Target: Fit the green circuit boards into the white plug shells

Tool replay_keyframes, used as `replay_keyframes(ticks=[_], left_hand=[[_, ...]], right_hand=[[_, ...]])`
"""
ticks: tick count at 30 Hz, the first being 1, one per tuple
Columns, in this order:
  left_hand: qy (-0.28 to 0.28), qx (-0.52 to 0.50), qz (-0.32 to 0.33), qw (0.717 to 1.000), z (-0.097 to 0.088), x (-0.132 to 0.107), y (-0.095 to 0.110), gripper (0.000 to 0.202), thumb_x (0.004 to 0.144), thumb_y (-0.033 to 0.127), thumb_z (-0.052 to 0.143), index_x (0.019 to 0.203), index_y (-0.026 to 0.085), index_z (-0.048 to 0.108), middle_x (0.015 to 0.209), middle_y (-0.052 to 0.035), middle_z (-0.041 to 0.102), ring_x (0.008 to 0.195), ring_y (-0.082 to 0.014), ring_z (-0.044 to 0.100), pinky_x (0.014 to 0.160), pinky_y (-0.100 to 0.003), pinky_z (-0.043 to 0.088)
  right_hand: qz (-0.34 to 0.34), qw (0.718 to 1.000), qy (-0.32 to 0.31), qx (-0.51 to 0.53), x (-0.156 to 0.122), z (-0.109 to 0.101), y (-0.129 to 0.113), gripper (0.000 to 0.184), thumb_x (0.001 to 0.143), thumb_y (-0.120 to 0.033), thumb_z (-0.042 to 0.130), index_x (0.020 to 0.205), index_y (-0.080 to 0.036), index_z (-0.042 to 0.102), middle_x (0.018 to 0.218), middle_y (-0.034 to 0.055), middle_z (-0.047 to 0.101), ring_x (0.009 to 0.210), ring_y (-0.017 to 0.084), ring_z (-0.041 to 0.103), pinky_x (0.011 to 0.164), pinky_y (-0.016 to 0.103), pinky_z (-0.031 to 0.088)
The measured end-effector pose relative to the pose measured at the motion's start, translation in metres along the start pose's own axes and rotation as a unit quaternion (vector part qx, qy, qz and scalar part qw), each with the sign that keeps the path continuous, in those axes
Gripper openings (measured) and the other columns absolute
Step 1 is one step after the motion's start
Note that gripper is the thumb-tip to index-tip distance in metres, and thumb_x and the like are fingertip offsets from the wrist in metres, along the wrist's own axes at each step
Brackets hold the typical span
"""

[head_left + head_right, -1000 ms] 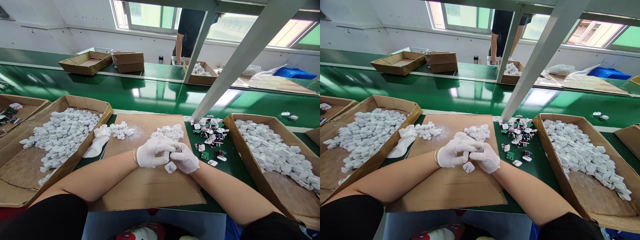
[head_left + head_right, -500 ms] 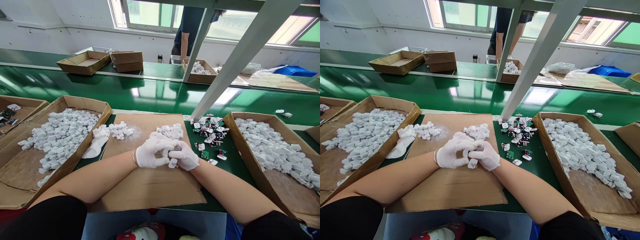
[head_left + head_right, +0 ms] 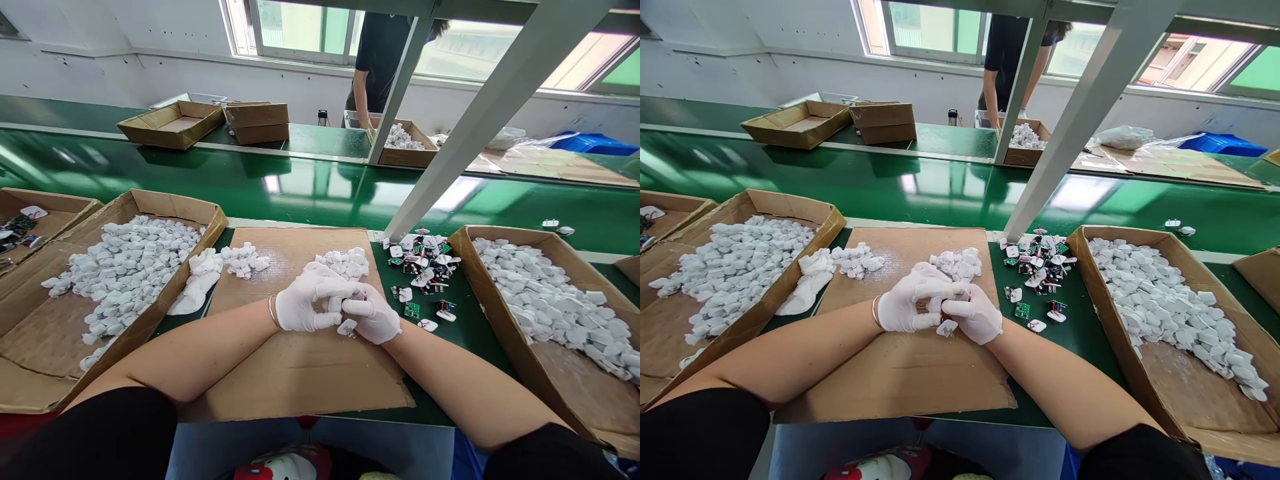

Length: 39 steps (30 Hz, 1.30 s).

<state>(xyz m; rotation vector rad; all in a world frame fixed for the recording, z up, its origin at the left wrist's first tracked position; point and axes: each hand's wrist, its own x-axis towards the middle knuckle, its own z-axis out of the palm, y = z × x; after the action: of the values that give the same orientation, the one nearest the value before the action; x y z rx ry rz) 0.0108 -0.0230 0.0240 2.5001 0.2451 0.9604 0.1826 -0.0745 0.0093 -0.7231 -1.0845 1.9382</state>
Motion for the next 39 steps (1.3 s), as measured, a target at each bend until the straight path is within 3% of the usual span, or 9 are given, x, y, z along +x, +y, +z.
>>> replay_keyframes(ticks=[4,8,13,17,21,24,29,33,39], left_hand=[[0.002,-0.040,-0.016,0.999,0.004,-0.004,-0.005,0.051,0.081,0.042,0.066,0.127,0.023,0.055,0.092,-0.0066,0.071,0.090,-0.0213,0.065,0.084,-0.035,0.048],[0.036,-0.041,-0.023,0.998,0.010,-0.009,-0.015,0.063,0.076,0.049,0.071,0.130,0.024,0.053,0.094,-0.0063,0.071,0.089,-0.0206,0.065,0.086,-0.034,0.047],[0.082,-0.024,0.022,0.996,0.010,-0.007,-0.010,0.043,0.080,0.041,0.069,0.119,0.026,0.059,0.094,-0.0049,0.072,0.089,-0.0190,0.066,0.085,-0.033,0.044],[0.074,0.014,-0.026,0.997,0.009,-0.007,-0.003,0.042,0.078,0.037,0.070,0.117,0.026,0.060,0.095,-0.0043,0.072,0.087,-0.0185,0.065,0.085,-0.034,0.042],[0.071,-0.003,-0.002,0.997,0.010,-0.008,-0.007,0.029,0.082,0.033,0.065,0.110,0.024,0.062,0.072,0.0004,0.069,0.077,-0.0160,0.064,0.081,-0.033,0.041],[0.053,0.012,0.002,0.999,0.009,-0.006,-0.008,0.009,0.082,0.030,0.065,0.085,0.022,0.065,0.058,0.0030,0.061,0.070,-0.0147,0.060,0.078,-0.032,0.041],[0.087,0.019,0.003,0.996,0.007,0.001,-0.001,0.010,0.079,0.028,0.068,0.073,0.021,0.065,0.071,-0.0004,0.067,0.074,-0.0148,0.060,0.076,-0.031,0.041],[0.055,-0.051,0.000,0.997,0.006,0.003,0.002,0.019,0.083,0.029,0.067,0.067,0.020,0.062,0.062,0.0016,0.065,0.071,-0.0136,0.059,0.076,-0.029,0.042],[0.059,-0.017,0.018,0.998,0.012,-0.005,-0.010,0.019,0.079,0.038,0.071,0.077,0.020,0.066,0.076,-0.0033,0.068,0.079,-0.0166,0.063,0.077,-0.032,0.045]], right_hand=[[0.006,1.000,0.013,0.009,0.001,-0.002,0.003,0.017,0.070,-0.027,0.071,0.074,-0.013,0.063,0.071,0.0019,0.058,0.054,0.012,0.054,0.044,0.023,0.043],[-0.040,0.998,-0.019,-0.042,0.006,-0.008,0.007,0.021,0.075,-0.029,0.067,0.062,-0.014,0.059,0.065,0.0025,0.056,0.060,0.014,0.052,0.055,0.026,0.043],[-0.045,0.996,-0.046,-0.056,0.008,-0.012,0.011,0.023,0.077,-0.032,0.066,0.062,-0.015,0.058,0.068,0.0042,0.055,0.069,0.017,0.052,0.059,0.027,0.042],[-0.034,0.998,-0.023,-0.041,0.005,-0.011,0.013,0.017,0.078,-0.027,0.066,0.067,-0.015,0.059,0.070,0.0028,0.055,0.064,0.014,0.050,0.056,0.025,0.041],[-0.034,0.999,0.004,-0.030,0.003,-0.011,0.016,0.016,0.078,-0.029,0.067,0.075,-0.015,0.060,0.068,0.0013,0.056,0.059,0.012,0.049,0.053,0.024,0.040],[-0.050,0.998,0.003,-0.044,0.003,-0.010,0.016,0.022,0.078,-0.035,0.066,0.074,-0.015,0.059,0.069,0.0020,0.056,0.062,0.013,0.050,0.054,0.024,0.042],[-0.041,0.992,0.023,-0.115,0.001,-0.006,0.011,0.019,0.076,-0.031,0.068,0.071,-0.015,0.060,0.070,0.0015,0.057,0.061,0.012,0.049,0.053,0.024,0.040],[-0.043,0.996,-0.026,-0.079,0.002,-0.006,0.009,0.022,0.074,-0.031,0.071,0.066,-0.014,0.059,0.064,0.0017,0.057,0.062,0.014,0.051,0.058,0.027,0.042],[-0.028,0.994,0.008,-0.105,0.000,-0.001,0.007,0.022,0.077,-0.030,0.069,0.067,-0.014,0.057,0.069,0.0016,0.057,0.058,0.011,0.049,0.051,0.023,0.039]])
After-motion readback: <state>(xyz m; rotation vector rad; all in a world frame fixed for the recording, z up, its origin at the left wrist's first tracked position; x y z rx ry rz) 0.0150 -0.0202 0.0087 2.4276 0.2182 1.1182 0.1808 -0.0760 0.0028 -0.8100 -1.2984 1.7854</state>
